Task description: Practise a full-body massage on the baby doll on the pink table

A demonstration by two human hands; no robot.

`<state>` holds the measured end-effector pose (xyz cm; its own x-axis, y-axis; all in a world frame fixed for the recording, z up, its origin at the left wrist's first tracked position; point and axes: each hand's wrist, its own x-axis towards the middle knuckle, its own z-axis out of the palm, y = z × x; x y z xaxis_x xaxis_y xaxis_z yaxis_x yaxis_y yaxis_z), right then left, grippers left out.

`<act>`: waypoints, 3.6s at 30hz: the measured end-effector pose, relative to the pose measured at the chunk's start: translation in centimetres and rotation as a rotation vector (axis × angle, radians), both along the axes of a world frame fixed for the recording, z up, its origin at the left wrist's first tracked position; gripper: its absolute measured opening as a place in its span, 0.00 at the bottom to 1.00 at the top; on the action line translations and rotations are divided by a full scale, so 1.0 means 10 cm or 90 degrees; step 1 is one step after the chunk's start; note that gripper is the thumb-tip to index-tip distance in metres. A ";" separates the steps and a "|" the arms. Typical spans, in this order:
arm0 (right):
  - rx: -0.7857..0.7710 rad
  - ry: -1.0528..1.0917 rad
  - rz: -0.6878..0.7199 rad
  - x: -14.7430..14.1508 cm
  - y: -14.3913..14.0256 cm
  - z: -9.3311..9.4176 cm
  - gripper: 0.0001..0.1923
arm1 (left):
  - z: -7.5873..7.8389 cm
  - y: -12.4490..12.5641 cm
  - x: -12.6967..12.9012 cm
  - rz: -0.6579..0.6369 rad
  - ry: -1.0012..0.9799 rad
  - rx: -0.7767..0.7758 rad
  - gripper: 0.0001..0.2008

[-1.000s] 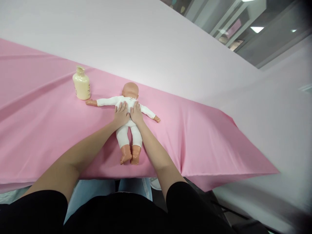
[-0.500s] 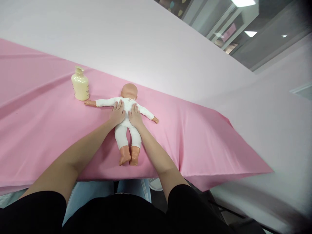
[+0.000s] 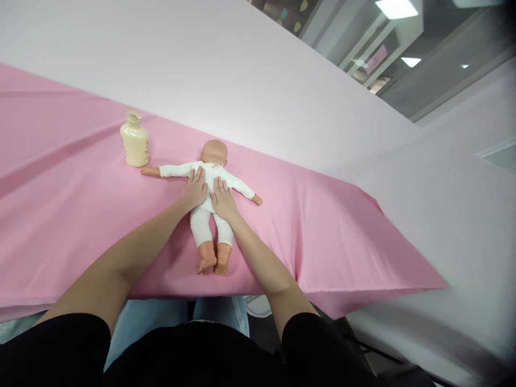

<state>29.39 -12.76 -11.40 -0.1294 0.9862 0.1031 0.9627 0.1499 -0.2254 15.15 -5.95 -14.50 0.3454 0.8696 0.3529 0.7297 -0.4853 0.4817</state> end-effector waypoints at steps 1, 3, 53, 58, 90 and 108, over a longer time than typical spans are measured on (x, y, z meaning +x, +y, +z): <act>0.003 -0.012 0.012 -0.01 -0.02 0.01 0.35 | 0.01 -0.01 0.00 0.006 0.000 -0.013 0.34; 0.007 -0.034 0.036 -0.02 -0.03 0.05 0.35 | 0.03 -0.03 0.01 0.024 -0.001 -0.051 0.34; 0.213 0.432 0.270 0.49 0.18 -0.18 0.09 | 0.25 -0.30 -0.10 -0.156 -0.071 0.069 0.09; 0.205 0.489 0.238 0.47 0.22 -0.16 0.07 | 0.20 -0.22 -0.10 -0.157 -0.103 0.070 0.05; 0.217 0.633 0.060 0.57 0.32 -0.26 0.23 | 0.20 -0.01 -0.15 -0.081 -0.313 0.026 0.06; 0.197 0.622 0.060 0.62 0.39 -0.32 0.24 | 0.21 0.01 -0.16 -0.102 -0.310 -0.012 0.13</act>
<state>35.61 -8.83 -14.64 0.0720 0.8886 0.4531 0.3603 0.4004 -0.8425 13.53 -5.90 -12.42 0.2740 0.8272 0.4906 0.3351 -0.5603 0.7575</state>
